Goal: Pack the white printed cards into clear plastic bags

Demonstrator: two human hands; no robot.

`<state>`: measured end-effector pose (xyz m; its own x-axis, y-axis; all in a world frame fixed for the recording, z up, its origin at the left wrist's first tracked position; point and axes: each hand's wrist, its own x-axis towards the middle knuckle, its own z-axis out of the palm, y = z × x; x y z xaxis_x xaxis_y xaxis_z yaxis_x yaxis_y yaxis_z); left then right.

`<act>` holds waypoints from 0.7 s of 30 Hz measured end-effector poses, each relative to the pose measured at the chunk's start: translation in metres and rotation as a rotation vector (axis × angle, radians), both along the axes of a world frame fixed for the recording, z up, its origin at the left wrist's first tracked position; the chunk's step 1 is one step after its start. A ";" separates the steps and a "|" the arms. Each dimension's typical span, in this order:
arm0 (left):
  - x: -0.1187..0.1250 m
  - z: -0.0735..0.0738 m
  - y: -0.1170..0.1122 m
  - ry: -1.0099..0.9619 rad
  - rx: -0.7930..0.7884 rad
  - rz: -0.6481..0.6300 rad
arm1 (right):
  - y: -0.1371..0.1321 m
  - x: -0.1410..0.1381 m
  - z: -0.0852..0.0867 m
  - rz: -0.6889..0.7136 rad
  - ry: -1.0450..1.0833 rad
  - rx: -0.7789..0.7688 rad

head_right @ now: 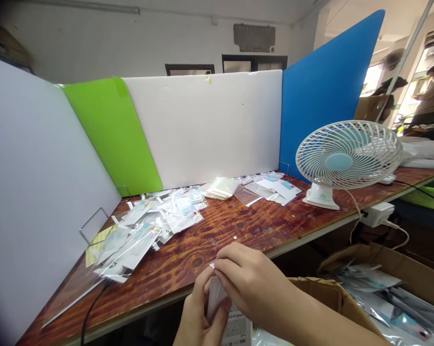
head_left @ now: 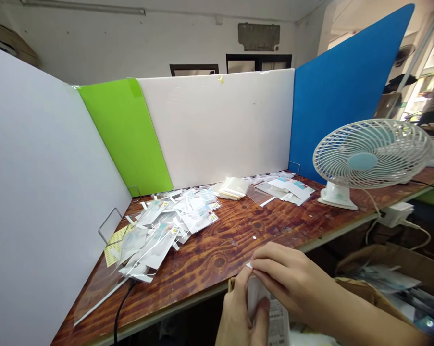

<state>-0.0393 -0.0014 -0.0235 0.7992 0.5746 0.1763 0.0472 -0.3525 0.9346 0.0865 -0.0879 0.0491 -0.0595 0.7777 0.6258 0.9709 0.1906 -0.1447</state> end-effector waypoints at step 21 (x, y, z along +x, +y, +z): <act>0.004 0.011 0.010 -0.342 -0.389 0.175 | -0.001 0.032 0.012 -0.215 0.751 0.128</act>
